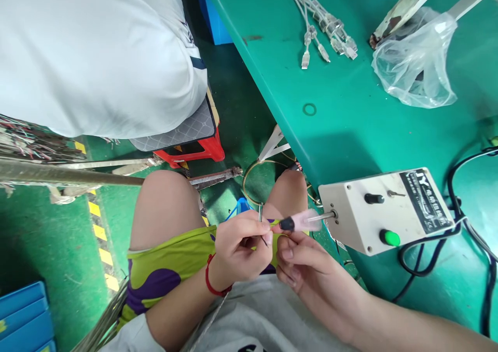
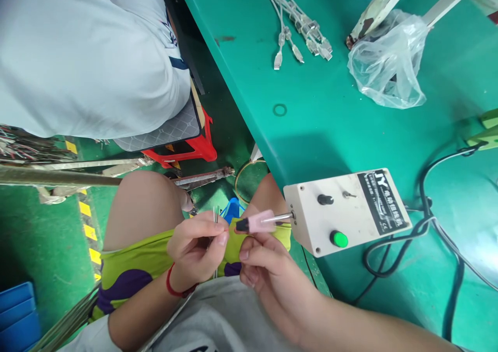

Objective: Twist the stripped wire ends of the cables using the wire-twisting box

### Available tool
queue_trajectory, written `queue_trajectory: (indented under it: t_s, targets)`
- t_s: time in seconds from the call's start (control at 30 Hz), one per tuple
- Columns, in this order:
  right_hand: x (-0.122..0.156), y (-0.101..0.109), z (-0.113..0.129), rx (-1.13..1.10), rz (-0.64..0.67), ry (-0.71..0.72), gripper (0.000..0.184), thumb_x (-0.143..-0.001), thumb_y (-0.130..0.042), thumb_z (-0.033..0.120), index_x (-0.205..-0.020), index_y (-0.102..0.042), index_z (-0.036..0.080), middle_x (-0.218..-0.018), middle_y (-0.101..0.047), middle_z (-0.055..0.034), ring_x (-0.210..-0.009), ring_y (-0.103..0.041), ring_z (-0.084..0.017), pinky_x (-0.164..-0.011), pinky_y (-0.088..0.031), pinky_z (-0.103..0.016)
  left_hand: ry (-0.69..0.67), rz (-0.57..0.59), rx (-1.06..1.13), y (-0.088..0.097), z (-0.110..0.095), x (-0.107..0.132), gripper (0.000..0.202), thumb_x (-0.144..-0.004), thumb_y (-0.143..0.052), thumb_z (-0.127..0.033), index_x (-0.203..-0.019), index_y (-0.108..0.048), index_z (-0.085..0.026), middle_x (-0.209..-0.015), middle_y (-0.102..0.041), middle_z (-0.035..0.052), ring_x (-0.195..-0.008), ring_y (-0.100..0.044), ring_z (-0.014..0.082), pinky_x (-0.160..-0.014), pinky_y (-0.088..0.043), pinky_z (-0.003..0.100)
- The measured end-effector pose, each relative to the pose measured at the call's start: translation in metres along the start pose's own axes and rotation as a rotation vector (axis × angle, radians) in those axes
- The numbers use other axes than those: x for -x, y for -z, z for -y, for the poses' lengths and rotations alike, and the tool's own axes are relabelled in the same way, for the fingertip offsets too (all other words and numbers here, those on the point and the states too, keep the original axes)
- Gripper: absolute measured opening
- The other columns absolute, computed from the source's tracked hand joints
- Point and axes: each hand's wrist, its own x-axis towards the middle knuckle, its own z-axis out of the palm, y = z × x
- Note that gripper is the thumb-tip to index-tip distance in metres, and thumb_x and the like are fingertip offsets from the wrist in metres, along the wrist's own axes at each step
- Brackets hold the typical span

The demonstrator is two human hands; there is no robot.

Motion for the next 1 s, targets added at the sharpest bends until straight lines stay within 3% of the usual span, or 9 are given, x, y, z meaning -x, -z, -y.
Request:
queue_trajectory:
  t_s: [0.23, 0.37, 0.47, 0.6, 0.83, 1.0]
  targets:
    - [0.001, -0.001, 0.003, -0.019, -0.026, -0.002, 0.021, -0.075, -0.095, 0.016, -0.079, -0.074, 0.019, -0.073, -0.054, 0.0041, -0.064, -0.033, -0.011, -0.062, -0.035, -0.028, 0.028, -0.086, 0.121, 0.006, 0.002, -0.001, 0.018, -0.107, -0.068, -0.007, -0.118, -0.069, -0.022, -0.075, -0.058, -0.0048, -0.056, -0.054, 0.0112, -0.054, -0.051, 0.022]
    - [0.002, -0.002, 0.006, -0.051, 0.000, 0.028, 0.025, -0.082, -0.095, 0.021, -0.074, -0.071, 0.019, -0.070, -0.051, 0.0035, -0.064, -0.035, -0.012, -0.063, -0.036, -0.028, 0.013, -0.060, 0.103, 0.006, 0.002, 0.000, 0.020, -0.106, -0.069, -0.006, -0.120, -0.069, -0.021, -0.075, -0.059, -0.0043, -0.057, -0.054, 0.0117, -0.053, -0.049, 0.023]
    - [0.004, -0.004, 0.008, -0.098, 0.043, 0.081, 0.017, -0.085, -0.097, 0.020, -0.090, -0.080, 0.021, -0.073, -0.053, 0.0046, -0.063, -0.034, -0.011, -0.063, -0.034, -0.028, 0.008, -0.053, 0.089, 0.005, 0.001, 0.001, 0.020, -0.105, -0.069, -0.005, -0.118, -0.070, -0.021, -0.072, -0.056, -0.0049, -0.056, -0.054, 0.0116, -0.053, -0.045, 0.023]
    - [0.007, -0.007, 0.010, -0.123, 0.097, 0.112, 0.038, -0.089, -0.097, 0.019, -0.124, -0.085, 0.027, -0.077, -0.053, 0.0064, -0.063, -0.030, -0.011, -0.063, -0.034, -0.028, 0.020, -0.062, 0.094, 0.004, 0.001, 0.002, 0.019, -0.105, -0.070, -0.006, -0.118, -0.070, -0.021, -0.075, -0.059, -0.0039, -0.057, -0.056, 0.0111, -0.053, -0.045, 0.022]
    - [0.007, -0.007, 0.017, -0.162, 0.078, 0.130, 0.040, -0.092, -0.096, 0.026, -0.132, -0.087, 0.029, -0.075, -0.052, 0.0050, -0.066, -0.029, -0.013, -0.063, -0.034, -0.028, 0.031, -0.021, 0.085, 0.003, -0.001, 0.001, 0.021, -0.105, -0.070, -0.005, -0.118, -0.068, -0.022, -0.078, -0.064, -0.0038, -0.056, -0.055, 0.0095, -0.053, -0.043, 0.021]
    - [0.003, -0.007, 0.016, -0.158, 0.111, 0.149, 0.041, -0.096, -0.097, 0.049, -0.130, -0.090, 0.027, -0.068, -0.048, 0.0048, -0.064, -0.025, -0.015, -0.061, -0.031, -0.031, 0.062, -0.010, 0.076, 0.002, -0.004, 0.001, 0.020, -0.105, -0.070, -0.006, -0.115, -0.067, -0.023, -0.077, -0.063, -0.0036, -0.055, -0.049, 0.0092, -0.052, -0.039, 0.022]
